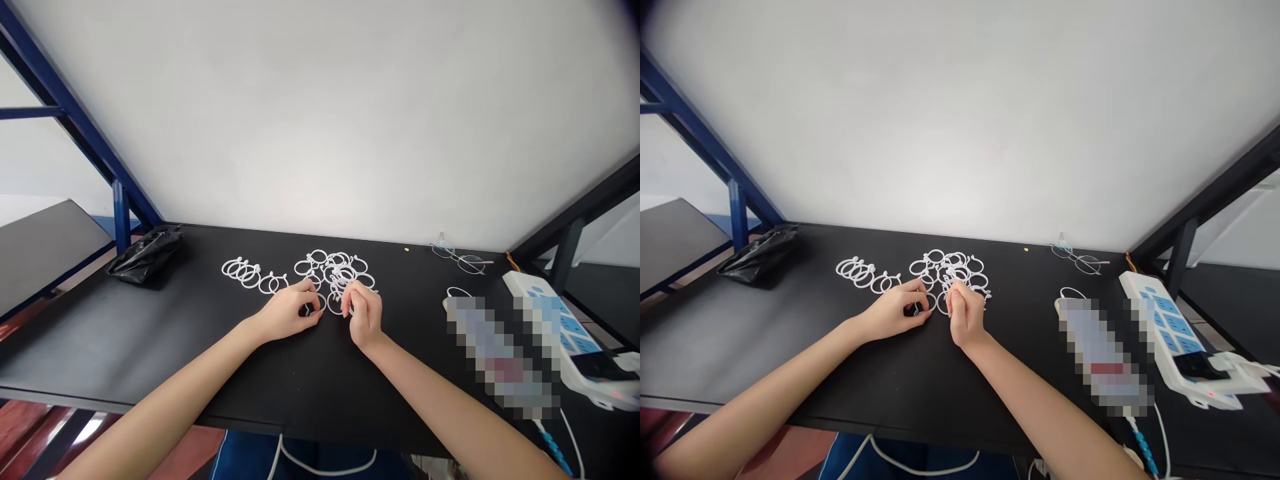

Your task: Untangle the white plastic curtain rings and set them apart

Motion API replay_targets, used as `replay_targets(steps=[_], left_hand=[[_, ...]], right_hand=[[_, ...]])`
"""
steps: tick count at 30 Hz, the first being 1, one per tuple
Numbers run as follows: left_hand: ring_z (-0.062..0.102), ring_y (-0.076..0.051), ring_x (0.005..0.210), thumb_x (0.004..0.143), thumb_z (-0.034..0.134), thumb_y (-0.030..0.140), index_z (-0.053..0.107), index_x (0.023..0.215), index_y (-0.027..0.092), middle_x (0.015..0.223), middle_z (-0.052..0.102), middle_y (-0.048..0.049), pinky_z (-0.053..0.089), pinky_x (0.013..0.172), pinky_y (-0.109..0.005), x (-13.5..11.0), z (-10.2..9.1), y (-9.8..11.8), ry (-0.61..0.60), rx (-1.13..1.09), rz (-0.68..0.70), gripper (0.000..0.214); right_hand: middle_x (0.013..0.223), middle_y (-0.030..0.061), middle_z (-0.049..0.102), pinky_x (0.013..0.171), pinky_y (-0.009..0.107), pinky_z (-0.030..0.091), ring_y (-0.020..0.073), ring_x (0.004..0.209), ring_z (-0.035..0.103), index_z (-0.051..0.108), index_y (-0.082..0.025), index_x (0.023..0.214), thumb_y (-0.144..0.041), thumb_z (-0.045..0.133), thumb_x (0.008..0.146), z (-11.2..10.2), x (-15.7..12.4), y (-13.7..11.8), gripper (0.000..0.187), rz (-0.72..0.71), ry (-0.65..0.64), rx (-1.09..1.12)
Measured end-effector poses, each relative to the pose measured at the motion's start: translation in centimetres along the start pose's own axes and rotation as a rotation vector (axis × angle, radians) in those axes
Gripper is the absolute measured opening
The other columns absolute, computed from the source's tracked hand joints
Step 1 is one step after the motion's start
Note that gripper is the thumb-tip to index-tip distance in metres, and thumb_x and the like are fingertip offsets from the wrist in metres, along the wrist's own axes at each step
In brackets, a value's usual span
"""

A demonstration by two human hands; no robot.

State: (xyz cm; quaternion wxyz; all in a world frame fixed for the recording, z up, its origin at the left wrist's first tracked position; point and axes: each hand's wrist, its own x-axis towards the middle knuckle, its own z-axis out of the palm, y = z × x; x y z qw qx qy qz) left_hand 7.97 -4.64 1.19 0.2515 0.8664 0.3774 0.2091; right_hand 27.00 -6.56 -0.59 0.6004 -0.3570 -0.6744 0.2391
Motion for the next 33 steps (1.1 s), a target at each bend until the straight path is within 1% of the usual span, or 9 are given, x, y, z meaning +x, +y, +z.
replay_targets(steps=[3,6,9,11,14,17,22,28,33], left_hand=[[0.045,-0.008,0.062,0.084,0.061,0.032,0.064,0.078,0.016,0.091,0.056,-0.0024,0.04,0.059,-0.023,0.1,-0.7,0.3,-0.029,-0.195,-0.064,0.017],[0.045,-0.008,0.059,0.086,0.06,0.039,0.06,0.079,0.014,0.076,0.055,-0.0008,0.037,0.052,-0.02,0.2,-2.0,0.6,-0.125,-0.604,-0.202,0.026],[0.046,-0.007,0.055,0.087,0.06,0.037,0.056,0.078,0.015,0.07,0.055,0.0015,0.038,0.048,-0.017,0.2,-2.8,0.8,-0.165,-0.987,-0.331,0.024],[0.047,-0.006,0.053,0.087,0.062,0.035,0.057,0.075,0.014,0.066,0.054,0.0023,0.042,0.047,-0.017,0.2,-2.8,0.9,-0.186,-1.133,-0.362,0.024],[0.051,-0.006,0.051,0.09,0.06,0.037,0.06,0.074,0.013,0.064,0.056,0.0014,0.05,0.049,-0.018,0.2,-2.6,1.2,-0.182,-1.27,-0.356,0.029],[0.059,-0.008,0.059,0.092,0.057,0.041,0.066,0.082,0.012,0.071,0.062,-0.0021,0.055,0.053,-0.019,0.2,-2.6,1.6,-0.171,-1.346,-0.322,0.032],[0.063,-0.007,0.067,0.087,0.066,0.028,0.069,0.089,0.014,0.081,0.067,-0.0017,0.056,0.057,-0.014,-0.2,-2.8,1.7,-0.195,-1.333,-0.321,0.014],[0.064,-0.006,0.063,0.081,0.073,0.027,0.067,0.086,0.015,0.072,0.068,0.0014,0.053,0.054,-0.011,-0.4,-2.8,1.6,-0.181,-1.28,-0.361,0.015],[0.064,-0.006,0.059,0.079,0.075,0.027,0.057,0.079,0.015,0.067,0.07,0.0015,0.05,0.049,-0.01,-0.3,-2.8,1.7,-0.166,-1.218,-0.369,0.021]], right_hand=[[0.051,-0.0031,0.044,0.048,0.026,0.035,0.0108,0.046,0.043,0.043,-0.02,0.06,-0.02,0.032,0.096,0.2,-0.1,-0.3,0.038,0.007,0.009,-0.018],[0.052,-0.004,0.045,0.046,0.024,0.036,0.0093,0.046,0.043,0.043,-0.02,0.061,-0.019,0.038,0.095,0.3,-0.2,-0.6,0.034,-0.05,0.02,-0.062],[0.059,-0.0057,0.051,0.048,0.023,0.044,0.0083,0.047,0.049,0.055,-0.019,0.082,-0.019,0.058,0.087,0.6,-0.3,-1.0,0.006,-0.141,-0.031,-0.088],[0.063,-0.0057,0.057,0.048,0.022,0.049,0.0084,0.048,0.053,0.057,-0.02,0.104,-0.02,0.066,0.083,0.8,-0.3,-1.3,0.023,-0.189,-0.093,-0.089],[0.071,-0.0026,0.065,0.048,0.021,0.052,0.0099,0.053,0.059,0.057,-0.021,0.117,-0.022,0.071,0.08,0.9,-0.1,-1.6,0.04,-0.241,-0.139,-0.106],[0.079,0.0003,0.069,0.049,0.022,0.055,0.0122,0.061,0.064,0.058,-0.022,0.124,-0.022,0.072,0.08,0.7,0.1,-1.8,0.046,-0.259,-0.146,-0.103],[0.078,-0.0009,0.071,0.048,0.02,0.055,0.0102,0.057,0.063,0.054,-0.024,0.13,-0.013,0.071,0.081,0.4,0.3,-3.0,0.053,-0.39,-0.13,-0.157],[0.075,0.0004,0.072,0.049,0.019,0.055,0.0081,0.053,0.061,0.063,-0.019,0.11,-0.002,0.069,0.078,0.8,0.3,-4.4,0.037,-0.497,-0.088,-0.251],[0.073,-0.0006,0.072,0.049,0.02,0.056,0.0093,0.055,0.063,0.061,-0.02,0.102,-0.002,0.068,0.078,1.3,-0.1,-4.7,0.031,-0.421,-0.075,-0.198]])
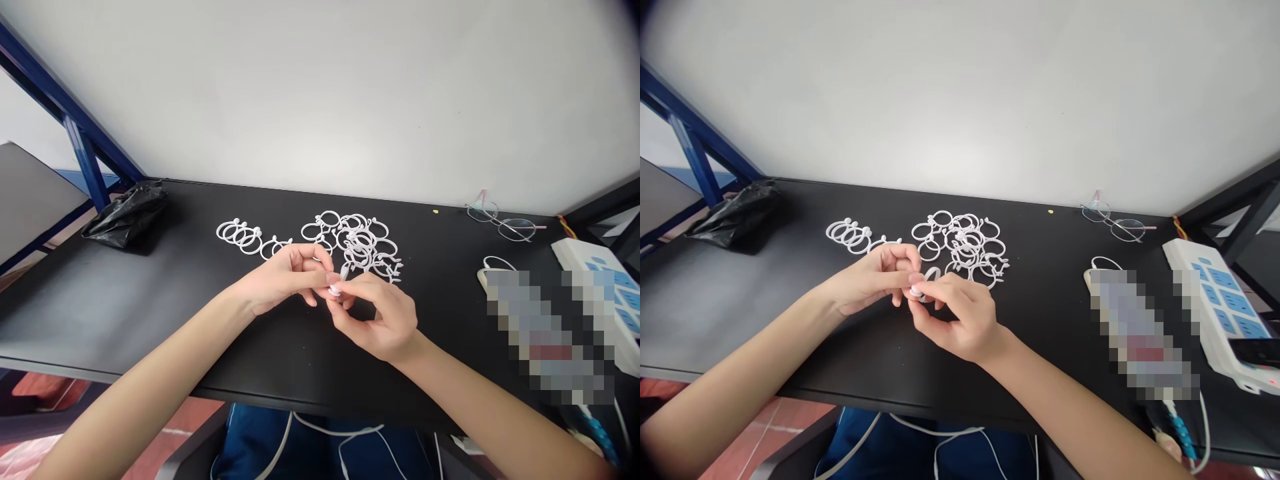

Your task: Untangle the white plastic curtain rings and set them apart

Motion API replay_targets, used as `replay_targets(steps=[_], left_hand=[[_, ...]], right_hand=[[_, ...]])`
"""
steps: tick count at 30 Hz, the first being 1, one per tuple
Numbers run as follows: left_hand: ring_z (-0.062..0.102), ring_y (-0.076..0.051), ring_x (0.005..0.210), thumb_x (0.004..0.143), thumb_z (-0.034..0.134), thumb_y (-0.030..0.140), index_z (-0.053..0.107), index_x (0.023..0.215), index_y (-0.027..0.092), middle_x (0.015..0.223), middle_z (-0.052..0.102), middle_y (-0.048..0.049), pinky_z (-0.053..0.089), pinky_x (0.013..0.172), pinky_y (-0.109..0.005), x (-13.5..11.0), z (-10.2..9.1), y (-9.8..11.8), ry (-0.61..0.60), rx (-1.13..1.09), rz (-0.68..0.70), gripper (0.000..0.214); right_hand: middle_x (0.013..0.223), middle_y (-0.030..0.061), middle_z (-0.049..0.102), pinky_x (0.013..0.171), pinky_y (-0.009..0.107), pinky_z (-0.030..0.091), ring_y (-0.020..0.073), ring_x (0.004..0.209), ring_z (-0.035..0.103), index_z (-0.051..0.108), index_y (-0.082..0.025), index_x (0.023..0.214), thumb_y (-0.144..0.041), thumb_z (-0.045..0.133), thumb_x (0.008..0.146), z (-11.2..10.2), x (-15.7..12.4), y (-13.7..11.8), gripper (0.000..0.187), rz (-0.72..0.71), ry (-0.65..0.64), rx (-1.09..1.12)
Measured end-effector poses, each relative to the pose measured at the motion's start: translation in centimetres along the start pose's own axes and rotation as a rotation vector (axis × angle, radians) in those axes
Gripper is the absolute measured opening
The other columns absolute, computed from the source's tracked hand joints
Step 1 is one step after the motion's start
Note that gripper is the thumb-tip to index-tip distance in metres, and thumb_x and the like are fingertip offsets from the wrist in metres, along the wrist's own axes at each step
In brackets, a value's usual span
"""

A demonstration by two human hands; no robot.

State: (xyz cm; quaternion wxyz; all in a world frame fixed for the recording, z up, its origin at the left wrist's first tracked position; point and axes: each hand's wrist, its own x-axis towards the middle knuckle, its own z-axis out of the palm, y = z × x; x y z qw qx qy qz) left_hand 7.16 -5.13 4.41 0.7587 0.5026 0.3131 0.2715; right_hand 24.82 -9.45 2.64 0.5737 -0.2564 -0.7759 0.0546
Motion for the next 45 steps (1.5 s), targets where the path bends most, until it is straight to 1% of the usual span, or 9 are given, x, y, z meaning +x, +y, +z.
replay_targets(steps=[6,19,21,24,26,28,35,40,45], left_hand=[[0.065,-0.008,0.06,0.072,0.08,0.023,0.056,0.076,0.014,0.069,0.067,0.002,0.055,0.051,-0.015,-0.1,0.4,0.1,-0.007,0.057,0.056,0.026],[0.068,-0.011,0.066,0.08,0.073,0.026,0.049,0.077,0.015,0.072,0.064,0.0016,0.058,0.057,-0.019,0.1,1.0,-0.6,0.111,0.059,0.261,0.026],[0.067,-0.011,0.066,0.085,0.067,0.031,0.05,0.081,0.016,0.078,0.064,-0.0009,0.057,0.056,-0.021,0.0,1.4,-0.8,0.198,0.177,0.404,0.023],[0.066,-0.015,0.078,0.086,0.065,0.039,0.056,0.094,0.017,0.099,0.064,-0.0073,0.058,0.061,-0.026,-0.1,2.0,-1.6,0.416,0.564,0.836,0.025],[0.065,-0.02,0.091,0.075,0.074,0.045,0.057,0.106,0.02,0.109,0.063,-0.01,0.059,0.071,-0.031,0.1,2.2,-2.2,0.412,0.85,1.132,0.043],[0.061,-0.026,0.107,0.073,0.076,0.044,0.051,0.122,0.02,0.119,0.059,-0.0147,0.059,0.08,-0.036,0.3,2.3,-2.7,0.367,0.981,1.238,0.06],[0.062,-0.024,0.104,0.094,0.046,0.051,0.033,0.141,0.022,0.126,0.055,-0.0166,0.056,0.08,-0.034,0.6,1.5,-3.3,0.115,1.122,1.072,0.056],[0.059,-0.014,0.071,0.093,0.045,0.057,0.038,0.137,0.018,0.096,0.063,-0.0076,0.051,0.063,-0.025,0.3,1.7,-3.6,0.146,1.041,0.893,0.059],[0.049,-0.011,0.059,0.091,0.049,0.057,0.056,0.113,0.017,0.071,0.054,0.0005,0.045,0.057,-0.023,0.1,2.0,-3.0,0.325,0.967,1.005,0.046]], right_hand=[[0.066,-0.0023,0.066,0.048,0.023,0.055,0.0119,0.054,0.062,0.062,-0.023,0.091,-0.007,0.067,0.08,-0.3,0.2,-0.1,0.02,0.067,-0.014,0.075],[0.068,-0.0003,0.068,0.048,0.025,0.054,0.0129,0.057,0.065,0.066,-0.021,0.094,-0.006,0.063,0.085,-0.7,0.0,0.1,0.018,0.149,0.044,0.081],[0.069,-0.0006,0.068,0.049,0.025,0.054,0.0131,0.057,0.065,0.066,-0.021,0.095,-0.007,0.062,0.086,-0.6,-0.2,0.2,0.017,0.164,0.064,0.085],[0.069,-0.0008,0.068,0.05,0.026,0.056,0.0138,0.058,0.066,0.065,-0.022,0.095,-0.008,0.063,0.086,-0.6,-0.6,0.2,0.017,0.194,0.097,0.075],[0.071,-0.0007,0.069,0.049,0.026,0.056,0.0137,0.057,0.066,0.065,-0.023,0.096,-0.009,0.063,0.086,-0.6,-0.8,0.0,0.017,0.203,0.105,0.069],[0.072,-0.0006,0.069,0.047,0.025,0.055,0.0131,0.056,0.065,0.065,-0.023,0.097,-0.009,0.063,0.086,-0.7,-0.8,-0.3,0.018,0.195,0.103,0.071],[0.072,-0.0002,0.069,0.047,0.026,0.054,0.014,0.055,0.066,0.065,-0.024,0.1,-0.01,0.06,0.088,-0.9,-0.8,-0.6,0.019,0.192,0.098,0.096],[0.074,0.0012,0.069,0.048,0.025,0.054,0.0141,0.058,0.066,0.065,-0.022,0.103,-0.009,0.06,0.087,-0.9,-1.0,-0.7,0.021,0.184,0.123,0.134],[0.07,0.0003,0.069,0.047,0.025,0.053,0.0146,0.058,0.066,0.063,-0.023,0.102,-0.011,0.061,0.088,-0.7,-0.9,-0.6,0.018,0.175,0.121,0.151]])
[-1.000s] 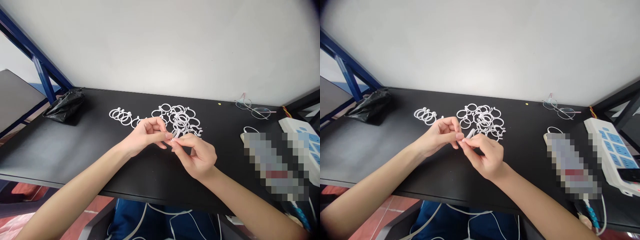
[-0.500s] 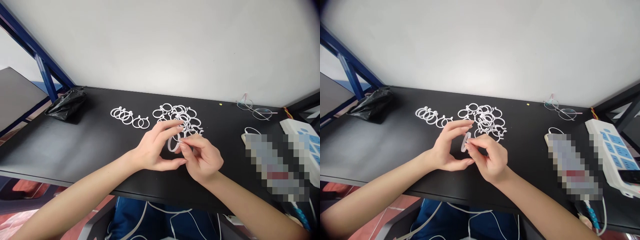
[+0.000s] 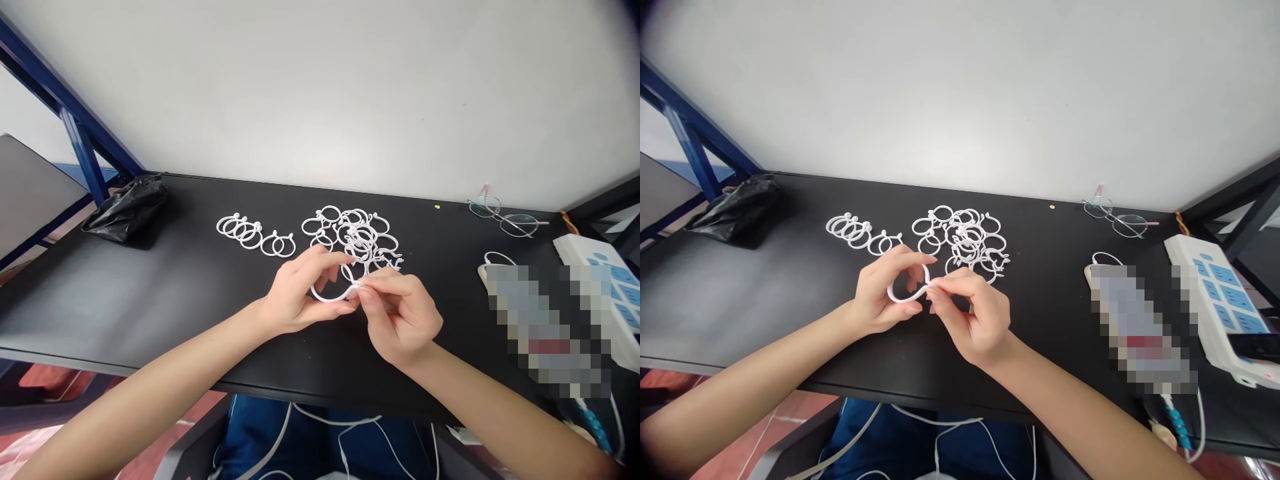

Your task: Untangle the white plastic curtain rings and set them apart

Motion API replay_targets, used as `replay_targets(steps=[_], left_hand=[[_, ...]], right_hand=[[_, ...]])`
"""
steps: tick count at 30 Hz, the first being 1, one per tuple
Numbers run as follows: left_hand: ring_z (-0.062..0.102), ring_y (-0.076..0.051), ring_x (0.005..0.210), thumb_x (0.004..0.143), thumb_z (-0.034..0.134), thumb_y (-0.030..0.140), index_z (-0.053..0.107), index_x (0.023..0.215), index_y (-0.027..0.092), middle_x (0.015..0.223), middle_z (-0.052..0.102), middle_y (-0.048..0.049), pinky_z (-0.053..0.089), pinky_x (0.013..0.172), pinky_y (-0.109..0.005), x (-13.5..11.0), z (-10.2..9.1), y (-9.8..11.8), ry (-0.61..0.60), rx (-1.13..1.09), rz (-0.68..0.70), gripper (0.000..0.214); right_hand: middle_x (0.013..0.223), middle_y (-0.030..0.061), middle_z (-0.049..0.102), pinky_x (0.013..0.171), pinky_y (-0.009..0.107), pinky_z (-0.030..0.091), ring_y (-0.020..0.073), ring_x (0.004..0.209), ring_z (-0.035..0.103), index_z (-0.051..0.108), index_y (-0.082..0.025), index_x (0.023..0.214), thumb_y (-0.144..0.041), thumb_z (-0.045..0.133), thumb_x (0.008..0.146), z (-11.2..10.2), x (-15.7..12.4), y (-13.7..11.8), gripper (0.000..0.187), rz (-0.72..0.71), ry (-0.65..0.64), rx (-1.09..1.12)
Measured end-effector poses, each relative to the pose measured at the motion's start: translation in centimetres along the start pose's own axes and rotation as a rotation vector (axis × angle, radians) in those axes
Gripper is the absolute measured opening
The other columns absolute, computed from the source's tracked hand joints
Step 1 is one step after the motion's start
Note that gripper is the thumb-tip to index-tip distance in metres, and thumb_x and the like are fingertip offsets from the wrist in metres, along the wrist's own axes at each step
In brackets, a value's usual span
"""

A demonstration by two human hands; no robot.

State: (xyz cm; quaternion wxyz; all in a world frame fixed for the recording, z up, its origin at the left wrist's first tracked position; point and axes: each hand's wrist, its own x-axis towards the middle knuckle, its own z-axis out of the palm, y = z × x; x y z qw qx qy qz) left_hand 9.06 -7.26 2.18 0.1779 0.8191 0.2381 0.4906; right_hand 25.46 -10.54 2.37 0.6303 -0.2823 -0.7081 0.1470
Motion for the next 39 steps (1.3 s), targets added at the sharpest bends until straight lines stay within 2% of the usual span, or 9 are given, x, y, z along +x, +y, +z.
replay_targets(steps=[5,8,11,15,17,20,23,30,39], left_hand=[[0.048,-0.01,0.055,0.092,0.051,0.044,0.054,0.103,0.018,0.066,0.049,0.0028,0.044,0.054,-0.023,0.4,0.0,0.5,0.054,0.012,0.011,0.029],[0.046,-0.01,0.053,0.089,0.052,0.042,0.054,0.098,0.018,0.064,0.048,0.0031,0.043,0.051,-0.022,0.5,0.0,0.7,0.073,0.055,0.022,0.025],[0.043,-0.009,0.051,0.087,0.053,0.038,0.055,0.094,0.019,0.061,0.046,0.0037,0.041,0.049,-0.022,0.6,-0.2,0.7,0.09,0.09,0.036,0.021],[0.04,-0.009,0.048,0.082,0.055,0.033,0.057,0.088,0.019,0.058,0.044,0.0037,0.036,0.044,-0.021,0.7,-0.6,0.6,0.132,0.182,0.129,0.015],[0.04,-0.009,0.046,0.081,0.054,0.035,0.058,0.085,0.019,0.056,0.045,0.0033,0.034,0.042,-0.021,0.7,-0.8,0.5,0.148,0.234,0.168,0.017],[0.041,-0.01,0.044,0.085,0.047,0.045,0.059,0.081,0.019,0.053,0.046,0.0024,0.035,0.041,-0.022,0.6,-1.0,0.6,0.134,0.275,0.155,0.029],[0.041,-0.01,0.042,0.09,0.038,0.05,0.059,0.078,0.019,0.051,0.044,0.0021,0.035,0.04,-0.022,0.6,-1.1,0.7,0.128,0.291,0.139,0.039],[0.035,-0.009,0.042,0.093,0.036,0.035,0.057,0.076,0.017,0.051,0.04,0.0031,0.029,0.04,-0.022,0.6,-0.9,0.7,0.173,0.226,0.178,0.032],[0.032,-0.008,0.042,0.093,0.037,0.029,0.056,0.074,0.017,0.05,0.038,0.004,0.027,0.04,-0.021,0.7,-0.8,0.8,0.174,0.223,0.165,0.029]], right_hand=[[0.07,-0.0001,0.066,0.05,0.025,0.053,0.0139,0.057,0.064,0.06,-0.023,0.1,-0.016,0.054,0.092,0.2,0.0,0.3,0.011,0.002,-0.074,0.009],[0.064,-0.0019,0.061,0.044,0.023,0.047,0.0116,0.049,0.057,0.056,-0.023,0.094,-0.02,0.049,0.094,0.1,0.1,0.4,0.008,-0.014,-0.138,-0.045],[0.055,-0.0043,0.053,0.042,0.023,0.039,0.0106,0.044,0.05,0.052,-0.023,0.085,-0.019,0.046,0.095,-0.1,0.1,0.5,0.013,-0.058,-0.185,-0.121],[0.053,-0.0051,0.046,0.043,0.024,0.034,0.0107,0.043,0.042,0.047,-0.024,0.082,-0.019,0.042,0.097,-0.1,0.3,0.9,0.016,-0.135,-0.274,-0.144],[0.054,-0.0049,0.044,0.043,0.025,0.032,0.0109,0.043,0.037,0.045,-0.024,0.082,-0.02,0.038,0.098,0.0,0.3,1.0,0.017,-0.156,-0.328,-0.126],[0.054,-0.0046,0.044,0.044,0.026,0.031,0.0114,0.044,0.035,0.045,-0.023,0.082,-0.021,0.035,0.099,0.1,0.4,1.1,0.019,-0.178,-0.382,-0.128],[0.055,-0.0045,0.045,0.044,0.025,0.032,0.0115,0.044,0.036,0.045,-0.023,0.082,-0.019,0.035,0.099,0.2,0.3,1.0,0.02,-0.179,-0.403,-0.147],[0.052,-0.0049,0.042,0.046,0.024,0.032,0.0106,0.044,0.035,0.044,-0.021,0.077,-0.022,0.03,0.101,0.4,0.1,0.5,0.028,-0.162,-0.447,-0.169],[0.052,-0.0047,0.04,0.046,0.024,0.031,0.0102,0.044,0.032,0.043,-0.02,0.071,-0.022,0.027,0.102,0.3,0.1,0.5,0.034,-0.147,-0.454,-0.184]])
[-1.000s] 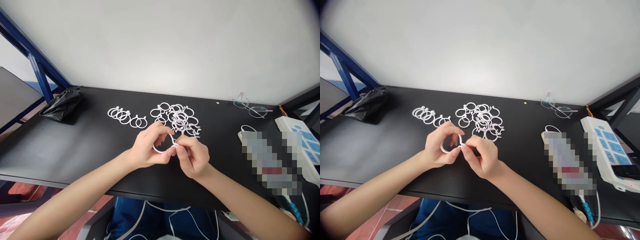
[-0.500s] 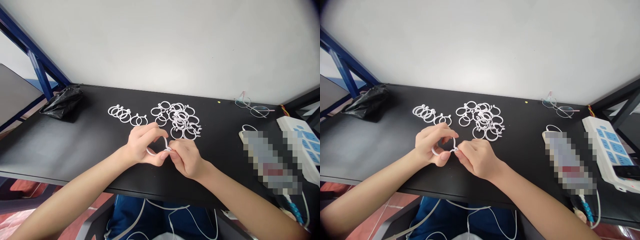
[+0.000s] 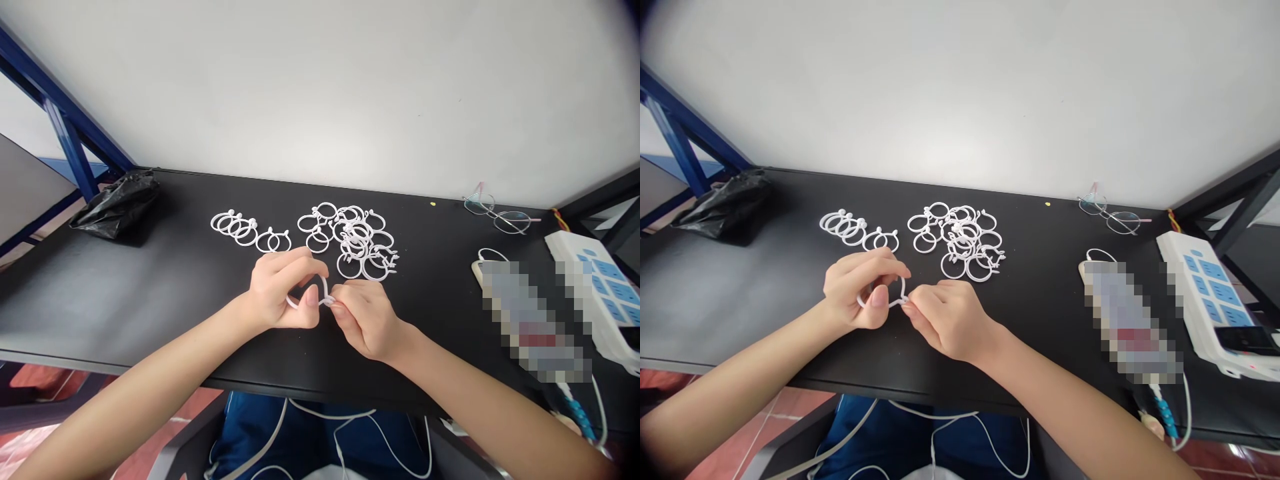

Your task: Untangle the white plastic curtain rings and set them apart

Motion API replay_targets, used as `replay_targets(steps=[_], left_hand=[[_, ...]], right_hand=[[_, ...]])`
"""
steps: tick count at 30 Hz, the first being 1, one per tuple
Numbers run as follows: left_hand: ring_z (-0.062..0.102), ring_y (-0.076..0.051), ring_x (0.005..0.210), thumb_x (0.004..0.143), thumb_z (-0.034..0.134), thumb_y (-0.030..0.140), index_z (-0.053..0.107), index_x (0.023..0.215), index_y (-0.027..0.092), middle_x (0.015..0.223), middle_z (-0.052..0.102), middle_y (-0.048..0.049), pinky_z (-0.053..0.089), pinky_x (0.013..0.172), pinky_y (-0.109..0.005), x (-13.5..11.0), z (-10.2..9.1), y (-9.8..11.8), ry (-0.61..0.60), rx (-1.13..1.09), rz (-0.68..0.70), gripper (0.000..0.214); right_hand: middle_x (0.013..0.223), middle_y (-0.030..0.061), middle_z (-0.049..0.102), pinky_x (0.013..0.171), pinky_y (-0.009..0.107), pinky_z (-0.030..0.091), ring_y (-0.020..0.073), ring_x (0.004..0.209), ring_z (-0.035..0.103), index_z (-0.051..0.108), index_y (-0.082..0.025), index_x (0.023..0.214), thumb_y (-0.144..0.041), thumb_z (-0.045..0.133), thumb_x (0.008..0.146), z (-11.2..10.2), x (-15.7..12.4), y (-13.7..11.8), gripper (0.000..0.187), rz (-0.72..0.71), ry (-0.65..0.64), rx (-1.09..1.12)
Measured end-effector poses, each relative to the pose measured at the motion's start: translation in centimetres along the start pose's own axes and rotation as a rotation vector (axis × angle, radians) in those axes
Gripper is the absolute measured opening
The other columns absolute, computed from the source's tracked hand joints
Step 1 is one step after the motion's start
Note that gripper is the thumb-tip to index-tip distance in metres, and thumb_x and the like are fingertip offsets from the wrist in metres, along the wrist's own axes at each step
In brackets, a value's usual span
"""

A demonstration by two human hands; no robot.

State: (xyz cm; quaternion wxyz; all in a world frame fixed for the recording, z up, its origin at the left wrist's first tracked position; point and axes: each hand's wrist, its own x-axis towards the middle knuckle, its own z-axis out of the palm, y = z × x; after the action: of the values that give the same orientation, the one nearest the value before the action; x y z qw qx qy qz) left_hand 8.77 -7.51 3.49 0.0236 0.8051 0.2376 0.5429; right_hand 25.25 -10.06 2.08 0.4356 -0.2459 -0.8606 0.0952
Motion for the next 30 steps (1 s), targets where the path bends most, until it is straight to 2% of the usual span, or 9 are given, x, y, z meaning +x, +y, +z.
replay_targets(steps=[16,30], left_hand=[[0.031,-0.008,0.042,0.092,0.038,0.026,0.054,0.072,0.017,0.05,0.037,0.0044,0.027,0.04,-0.021,-0.23,0.21,-0.21,-0.011,-0.031,0.011,0.027],[0.032,-0.008,0.042,0.089,0.039,0.024,0.055,0.071,0.017,0.05,0.039,0.0039,0.027,0.04,-0.021,-0.2,0.26,-0.22,-0.013,-0.038,0.014,0.024]], right_hand=[[0.052,-0.0051,0.039,0.046,0.024,0.031,0.0102,0.044,0.031,0.042,-0.021,0.073,-0.018,0.031,0.1,0.1,-0.22,0.0,0.029,0.003,-0.001,0.039],[0.052,-0.0048,0.04,0.045,0.024,0.032,0.0098,0.044,0.033,0.042,-0.02,0.071,-0.019,0.029,0.101,0.24,-0.22,0.01,0.032,-0.004,0.006,0.028]])
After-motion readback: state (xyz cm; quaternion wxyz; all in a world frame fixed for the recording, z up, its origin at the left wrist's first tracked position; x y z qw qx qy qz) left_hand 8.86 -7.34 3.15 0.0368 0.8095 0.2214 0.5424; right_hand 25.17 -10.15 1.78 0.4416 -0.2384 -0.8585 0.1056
